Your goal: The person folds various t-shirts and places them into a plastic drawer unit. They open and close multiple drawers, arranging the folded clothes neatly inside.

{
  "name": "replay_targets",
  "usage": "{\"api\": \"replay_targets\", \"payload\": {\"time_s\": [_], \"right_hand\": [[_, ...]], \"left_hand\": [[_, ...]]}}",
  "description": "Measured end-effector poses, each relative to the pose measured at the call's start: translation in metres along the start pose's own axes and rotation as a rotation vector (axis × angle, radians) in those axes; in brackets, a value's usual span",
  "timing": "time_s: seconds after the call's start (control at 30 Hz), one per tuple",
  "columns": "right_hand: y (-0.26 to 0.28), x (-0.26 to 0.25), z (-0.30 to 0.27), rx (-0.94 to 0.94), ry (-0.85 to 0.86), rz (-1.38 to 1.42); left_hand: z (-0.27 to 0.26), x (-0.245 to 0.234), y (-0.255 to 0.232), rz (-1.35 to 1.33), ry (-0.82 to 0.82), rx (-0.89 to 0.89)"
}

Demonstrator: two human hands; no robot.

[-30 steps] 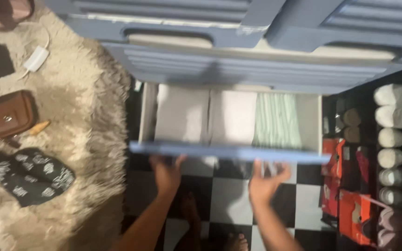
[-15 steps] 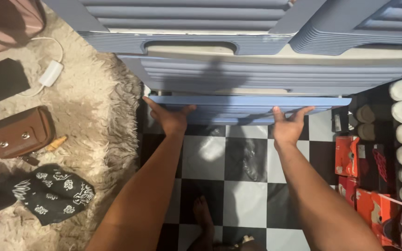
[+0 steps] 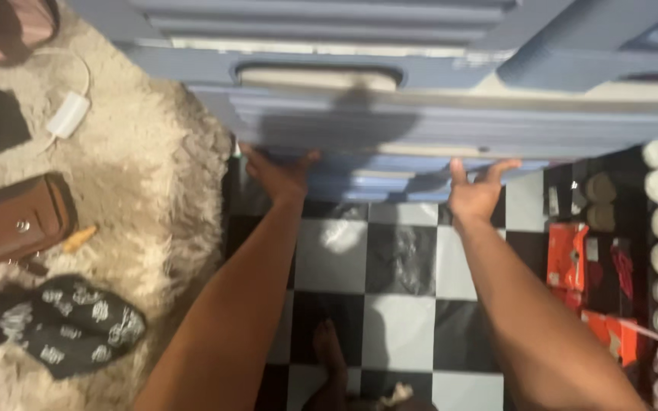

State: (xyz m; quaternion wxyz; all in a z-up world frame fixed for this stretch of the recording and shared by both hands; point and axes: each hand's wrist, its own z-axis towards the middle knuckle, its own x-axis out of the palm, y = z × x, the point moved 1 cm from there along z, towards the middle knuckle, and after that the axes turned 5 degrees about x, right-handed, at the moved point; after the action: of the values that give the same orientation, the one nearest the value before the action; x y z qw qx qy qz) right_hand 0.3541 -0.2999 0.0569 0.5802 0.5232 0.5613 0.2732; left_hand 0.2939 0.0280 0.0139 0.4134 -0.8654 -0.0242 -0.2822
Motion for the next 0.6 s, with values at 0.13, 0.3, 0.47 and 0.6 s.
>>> {"api": "replay_targets", "payload": {"time_s": [0.13,0.3,0.47,0.6], "right_hand": [[-0.02,-0.007,0.017,-0.147,0.054,0.02],[-0.019,-0.011,0.014,0.005,0.026,-0.157],[-0.016,-0.009,0.013,-0.085,0.04,-0.112],[-0.002,-0.009,0.006,0.023,0.092,-0.108]], "left_hand": [[-0.016,0.01,-0.01,0.706,0.092,0.263],[-0.032,0.012,-0.024,0.892,0.112,0.235],[-0.038,0.013,-0.036,1.053,0.11,0.086],[-0.036,-0.006,-0.014,1.057,0.232,0.209]]}}
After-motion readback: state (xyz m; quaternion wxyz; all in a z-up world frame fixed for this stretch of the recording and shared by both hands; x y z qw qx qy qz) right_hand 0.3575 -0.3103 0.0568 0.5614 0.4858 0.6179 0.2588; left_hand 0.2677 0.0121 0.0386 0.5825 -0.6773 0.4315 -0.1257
